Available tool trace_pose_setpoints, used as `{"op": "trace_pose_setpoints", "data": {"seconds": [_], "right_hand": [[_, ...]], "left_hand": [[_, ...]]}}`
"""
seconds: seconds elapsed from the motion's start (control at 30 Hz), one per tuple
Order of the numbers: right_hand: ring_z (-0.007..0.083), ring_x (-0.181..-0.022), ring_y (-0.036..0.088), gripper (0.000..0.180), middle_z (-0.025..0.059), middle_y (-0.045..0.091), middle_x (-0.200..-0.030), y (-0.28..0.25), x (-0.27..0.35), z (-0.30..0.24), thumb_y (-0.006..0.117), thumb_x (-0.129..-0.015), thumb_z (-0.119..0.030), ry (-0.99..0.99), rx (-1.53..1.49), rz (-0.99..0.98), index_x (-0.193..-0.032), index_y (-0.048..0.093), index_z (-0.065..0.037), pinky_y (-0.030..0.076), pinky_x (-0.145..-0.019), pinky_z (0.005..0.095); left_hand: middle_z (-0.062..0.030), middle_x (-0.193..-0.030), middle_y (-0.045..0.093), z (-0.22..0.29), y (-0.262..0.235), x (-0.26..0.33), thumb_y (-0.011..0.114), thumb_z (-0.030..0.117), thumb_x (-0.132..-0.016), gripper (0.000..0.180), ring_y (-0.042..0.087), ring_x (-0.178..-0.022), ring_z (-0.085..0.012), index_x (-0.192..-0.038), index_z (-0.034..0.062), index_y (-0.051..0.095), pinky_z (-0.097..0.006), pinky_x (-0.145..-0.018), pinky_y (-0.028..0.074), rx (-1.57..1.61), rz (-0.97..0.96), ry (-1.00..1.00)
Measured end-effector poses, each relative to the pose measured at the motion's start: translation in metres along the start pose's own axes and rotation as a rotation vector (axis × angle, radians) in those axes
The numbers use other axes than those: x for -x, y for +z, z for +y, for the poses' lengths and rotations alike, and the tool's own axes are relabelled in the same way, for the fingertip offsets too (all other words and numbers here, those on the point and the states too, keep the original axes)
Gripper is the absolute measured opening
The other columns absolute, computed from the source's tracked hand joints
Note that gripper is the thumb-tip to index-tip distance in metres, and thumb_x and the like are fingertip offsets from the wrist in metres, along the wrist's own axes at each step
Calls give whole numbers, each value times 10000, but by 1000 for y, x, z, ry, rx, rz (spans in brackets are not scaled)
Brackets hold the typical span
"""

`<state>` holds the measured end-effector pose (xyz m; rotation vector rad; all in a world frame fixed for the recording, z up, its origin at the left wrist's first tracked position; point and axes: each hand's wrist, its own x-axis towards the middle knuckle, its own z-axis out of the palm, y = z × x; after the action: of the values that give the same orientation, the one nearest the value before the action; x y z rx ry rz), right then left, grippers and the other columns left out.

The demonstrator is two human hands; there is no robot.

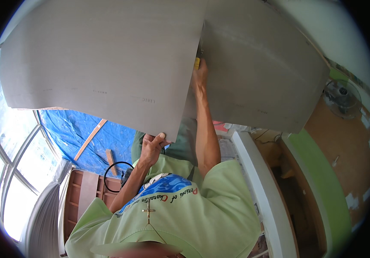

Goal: The person positions a large drywall sheet, measures and marks it with a tape measure and pencil, then uses a straight edge and utility knife to score and cut the sheet. The cut piece is separated and set aside.

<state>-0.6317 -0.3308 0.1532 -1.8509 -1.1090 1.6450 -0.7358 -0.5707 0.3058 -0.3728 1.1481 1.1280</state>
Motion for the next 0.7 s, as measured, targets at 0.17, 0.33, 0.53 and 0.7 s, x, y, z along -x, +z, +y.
{"op": "trace_pose_setpoints", "data": {"seconds": [0.17,0.33,0.53,0.7], "right_hand": [[182,-816,618,392,105,648,-936,1,-8,-1,535,-1004,-336,-40,-18,38,-1110,573,40,503,-717,344],[181,-856,609,354,116,643,-946,-2,-9,-7,502,-1020,-298,-25,98,34,-1106,579,37,496,-749,349],[172,-787,598,323,108,636,-918,0,-12,-6,491,-1026,-261,15,50,78,-1091,575,44,497,-703,348],[185,-849,619,343,120,644,-941,-2,-16,-8,541,-999,-280,-22,-34,39,-1111,578,42,506,-743,352]], "left_hand": [[-104,-1087,676,-2,1,0,667,117,-931,306,692,-935,-214,-1199,18,558,-373,-832,587,7,7,4],[-105,-1084,676,-1,0,1,664,111,-931,297,693,-923,-209,-1193,19,560,-371,-822,589,2,13,-21],[-96,-1081,679,0,2,4,643,85,-941,264,687,-926,-202,-1189,16,585,-359,-806,587,33,3,2],[-93,-1062,686,0,3,5,647,83,-938,253,689,-910,-194,-1175,19,587,-353,-795,589,44,5,5]]}}
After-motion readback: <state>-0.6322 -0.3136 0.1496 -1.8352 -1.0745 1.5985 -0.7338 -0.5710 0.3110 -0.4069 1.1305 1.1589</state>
